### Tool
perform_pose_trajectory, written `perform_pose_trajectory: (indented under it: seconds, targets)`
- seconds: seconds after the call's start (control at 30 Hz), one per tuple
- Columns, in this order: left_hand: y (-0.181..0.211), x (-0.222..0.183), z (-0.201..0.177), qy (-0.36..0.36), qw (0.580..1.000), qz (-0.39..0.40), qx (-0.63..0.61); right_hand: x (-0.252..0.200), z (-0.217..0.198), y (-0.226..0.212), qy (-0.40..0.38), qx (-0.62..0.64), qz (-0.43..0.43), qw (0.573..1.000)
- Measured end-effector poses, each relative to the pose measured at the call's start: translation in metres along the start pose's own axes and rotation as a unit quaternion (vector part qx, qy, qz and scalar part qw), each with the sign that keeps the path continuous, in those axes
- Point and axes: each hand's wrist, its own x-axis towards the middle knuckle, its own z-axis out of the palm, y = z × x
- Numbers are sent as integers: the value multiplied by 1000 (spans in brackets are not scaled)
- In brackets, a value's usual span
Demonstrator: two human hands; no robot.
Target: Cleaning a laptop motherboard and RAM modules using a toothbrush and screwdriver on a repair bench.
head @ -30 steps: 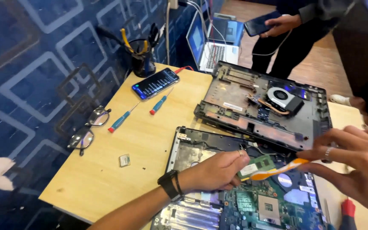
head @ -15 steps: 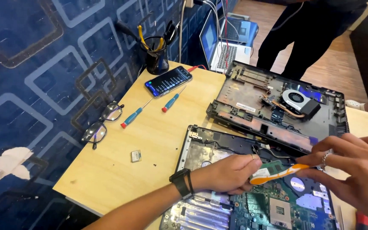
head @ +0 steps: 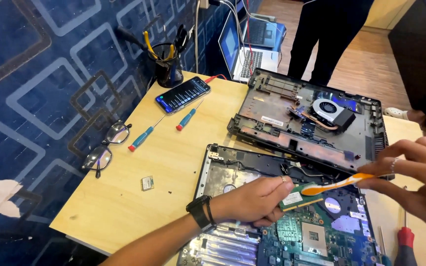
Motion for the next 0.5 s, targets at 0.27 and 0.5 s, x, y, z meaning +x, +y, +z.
perform_pose_trajectory:
  seconds: [0.27, 0.5]
  targets:
    - [-1, 1, -1, 13, 1000, 7, -27, -1, -15, -24, -27, -2, -13, 1000]
    - [0, 0, -4, 18, 998, 31, -58, -33, 52, 70, -42, 85, 168, 981]
